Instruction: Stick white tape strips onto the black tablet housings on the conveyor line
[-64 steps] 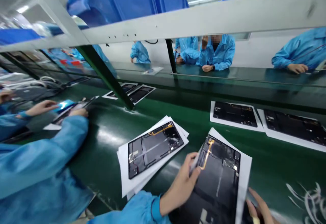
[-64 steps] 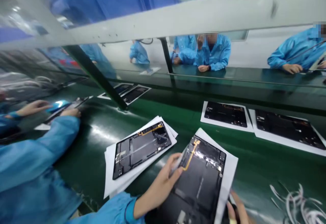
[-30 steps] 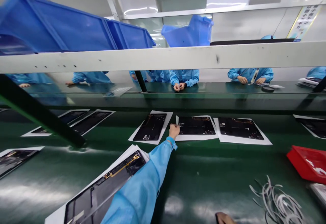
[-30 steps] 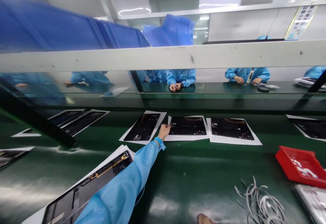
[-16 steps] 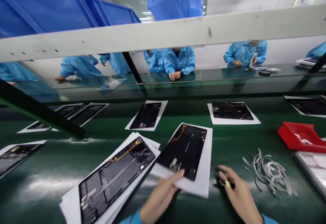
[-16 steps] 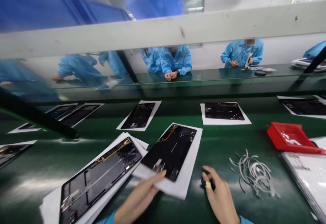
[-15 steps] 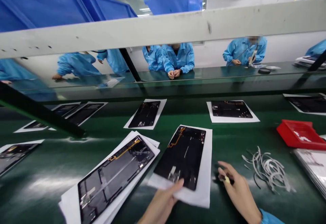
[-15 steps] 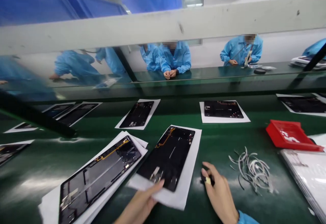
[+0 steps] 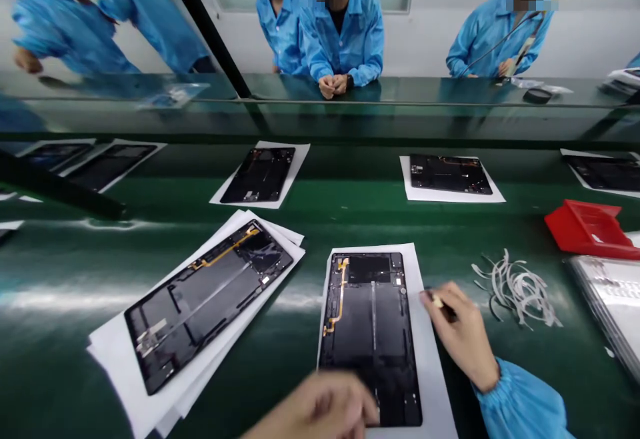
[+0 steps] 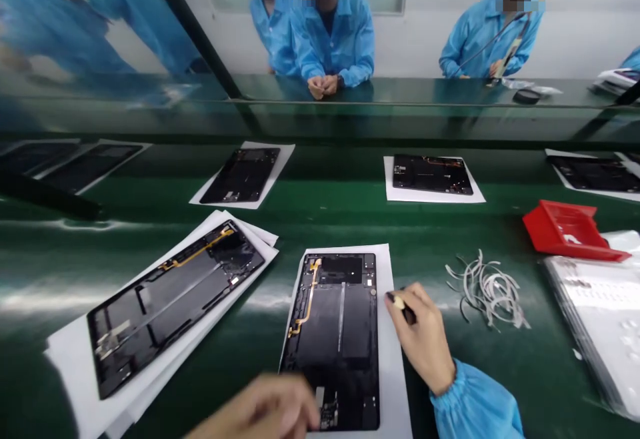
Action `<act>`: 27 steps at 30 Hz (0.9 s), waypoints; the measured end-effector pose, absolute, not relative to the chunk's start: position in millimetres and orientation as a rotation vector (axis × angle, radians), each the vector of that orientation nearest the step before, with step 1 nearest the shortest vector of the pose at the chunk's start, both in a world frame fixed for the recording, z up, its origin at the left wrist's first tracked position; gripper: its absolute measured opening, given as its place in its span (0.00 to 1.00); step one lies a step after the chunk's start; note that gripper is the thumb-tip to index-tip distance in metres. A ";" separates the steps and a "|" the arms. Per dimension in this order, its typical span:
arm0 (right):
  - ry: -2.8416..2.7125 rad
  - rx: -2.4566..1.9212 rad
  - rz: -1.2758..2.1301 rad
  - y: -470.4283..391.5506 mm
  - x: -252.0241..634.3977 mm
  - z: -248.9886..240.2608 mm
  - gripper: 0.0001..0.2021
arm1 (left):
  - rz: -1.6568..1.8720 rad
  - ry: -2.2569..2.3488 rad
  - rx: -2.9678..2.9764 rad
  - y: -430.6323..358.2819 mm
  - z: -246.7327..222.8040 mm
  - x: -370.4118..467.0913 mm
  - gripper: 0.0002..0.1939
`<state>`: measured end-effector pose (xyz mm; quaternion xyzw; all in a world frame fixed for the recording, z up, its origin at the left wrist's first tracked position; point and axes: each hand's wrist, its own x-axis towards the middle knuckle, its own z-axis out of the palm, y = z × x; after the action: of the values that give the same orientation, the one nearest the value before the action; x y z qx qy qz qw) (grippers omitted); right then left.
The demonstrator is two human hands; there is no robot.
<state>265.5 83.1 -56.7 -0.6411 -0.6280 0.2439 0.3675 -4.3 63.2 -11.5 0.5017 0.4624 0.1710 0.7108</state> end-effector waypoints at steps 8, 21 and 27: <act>-1.260 -1.506 0.900 104.0 257.7 -64.0 0.18 | 0.698 1.095 1.944 171.3 -60.8 75.3 0.16; -1.348 -1.454 0.833 101.9 255.2 -80.1 0.03 | 0.666 1.128 2.014 167.8 -64.8 70.9 0.05; -1.354 -1.473 0.819 101.7 254.9 -79.8 0.03 | 0.624 1.189 2.101 163.4 -65.2 68.5 0.06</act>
<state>254.9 101.7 -79.8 -0.6013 -0.5527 0.3341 0.4705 68.5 163.4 -65.2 0.7987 0.4521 0.2373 0.3183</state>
